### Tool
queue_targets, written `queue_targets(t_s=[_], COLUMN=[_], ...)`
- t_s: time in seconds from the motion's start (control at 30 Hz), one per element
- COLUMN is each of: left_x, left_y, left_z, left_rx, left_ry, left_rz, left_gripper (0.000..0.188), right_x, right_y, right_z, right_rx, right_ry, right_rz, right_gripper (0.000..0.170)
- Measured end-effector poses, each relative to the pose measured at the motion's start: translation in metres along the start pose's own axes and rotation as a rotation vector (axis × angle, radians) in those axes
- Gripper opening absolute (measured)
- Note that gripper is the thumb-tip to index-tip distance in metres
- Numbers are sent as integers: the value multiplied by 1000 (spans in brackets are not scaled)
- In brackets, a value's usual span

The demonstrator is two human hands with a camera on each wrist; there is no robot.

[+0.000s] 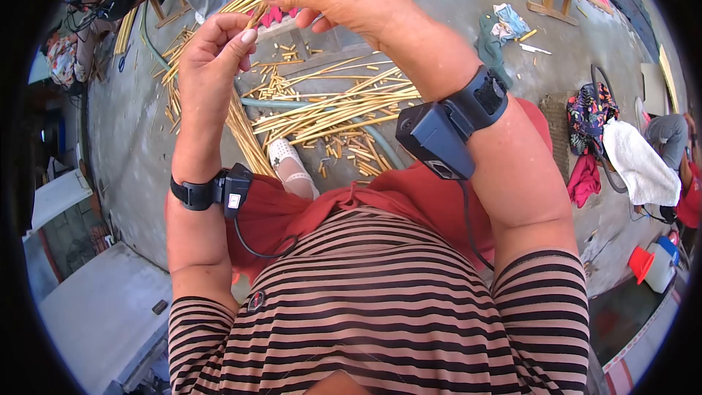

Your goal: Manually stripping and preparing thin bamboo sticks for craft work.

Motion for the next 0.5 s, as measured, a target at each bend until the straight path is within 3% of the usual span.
queue_targets(t_s=[0.17, 0.27, 0.5], left_x=[7, 23, 22], left_y=[1, 1, -3], left_z=[10, 11, 5], left_rx=[-41, -17, -65], left_ry=[-89, -121, -103], left_rz=[9, 48, 29], left_gripper=[11, 11, 11], right_x=[-2, -13, -40], right_y=[-2, 9, 24], right_z=[-1, -6, -11], right_rx=[11, 80, 70], right_ry=[-93, 63, -261], right_rz=[-78, -86, -196], right_gripper=[25, 17, 17])
Point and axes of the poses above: each hand's wrist, its own y-axis away from the middle knuckle, its own z-axis out of the palm, x = y × z, the point moved 10 cm from there along -y, towards the middle knuckle, and after that the axes turned 6 degrees about z, right-handed, at the moved point
